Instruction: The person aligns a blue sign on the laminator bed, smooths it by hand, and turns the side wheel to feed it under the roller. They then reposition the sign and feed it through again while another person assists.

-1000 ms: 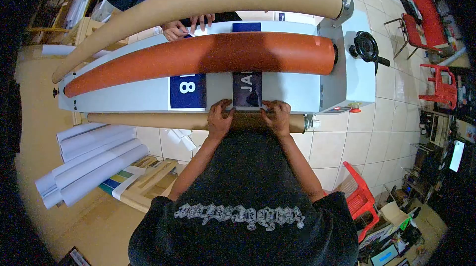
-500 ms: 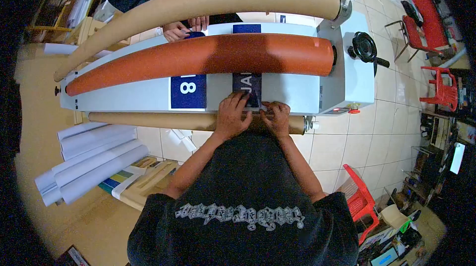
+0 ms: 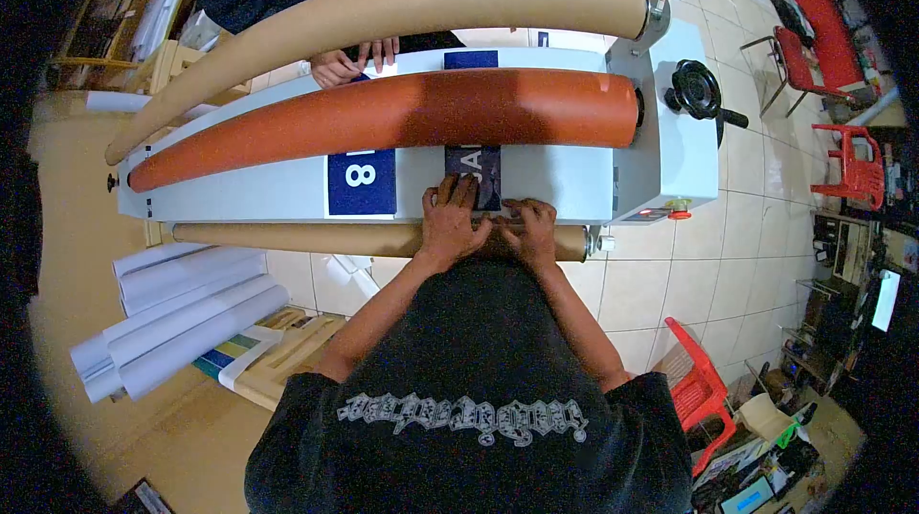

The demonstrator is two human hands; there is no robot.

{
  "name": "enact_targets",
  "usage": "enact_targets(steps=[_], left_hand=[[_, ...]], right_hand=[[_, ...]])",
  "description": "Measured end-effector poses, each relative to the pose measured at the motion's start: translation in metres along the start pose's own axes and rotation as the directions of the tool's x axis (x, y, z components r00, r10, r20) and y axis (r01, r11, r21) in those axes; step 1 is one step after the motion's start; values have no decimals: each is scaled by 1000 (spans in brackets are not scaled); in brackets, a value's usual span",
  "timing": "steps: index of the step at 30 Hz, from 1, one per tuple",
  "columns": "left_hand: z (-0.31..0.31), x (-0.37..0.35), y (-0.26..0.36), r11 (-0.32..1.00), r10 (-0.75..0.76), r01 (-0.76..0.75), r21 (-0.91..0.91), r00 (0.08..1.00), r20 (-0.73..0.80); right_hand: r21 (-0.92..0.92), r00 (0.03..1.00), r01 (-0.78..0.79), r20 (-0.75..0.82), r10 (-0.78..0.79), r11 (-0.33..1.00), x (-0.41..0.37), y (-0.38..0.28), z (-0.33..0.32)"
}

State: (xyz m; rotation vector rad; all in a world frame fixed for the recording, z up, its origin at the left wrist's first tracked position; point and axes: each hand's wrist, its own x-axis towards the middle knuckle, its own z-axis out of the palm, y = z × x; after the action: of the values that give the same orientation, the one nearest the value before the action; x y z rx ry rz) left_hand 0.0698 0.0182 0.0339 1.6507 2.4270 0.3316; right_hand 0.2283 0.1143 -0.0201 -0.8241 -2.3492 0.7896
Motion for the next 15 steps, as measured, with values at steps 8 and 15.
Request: enact_targets(steps=[8,15], left_hand=[[-8,0,2,998,28,-31,45,997,70],[-16,9,14,999,-33,28,42,993,113]], right_hand=[[-393,897,442,159,-413,807,165,-41,-257],[-558,638,432,744,196,709,275,-39,-326]])
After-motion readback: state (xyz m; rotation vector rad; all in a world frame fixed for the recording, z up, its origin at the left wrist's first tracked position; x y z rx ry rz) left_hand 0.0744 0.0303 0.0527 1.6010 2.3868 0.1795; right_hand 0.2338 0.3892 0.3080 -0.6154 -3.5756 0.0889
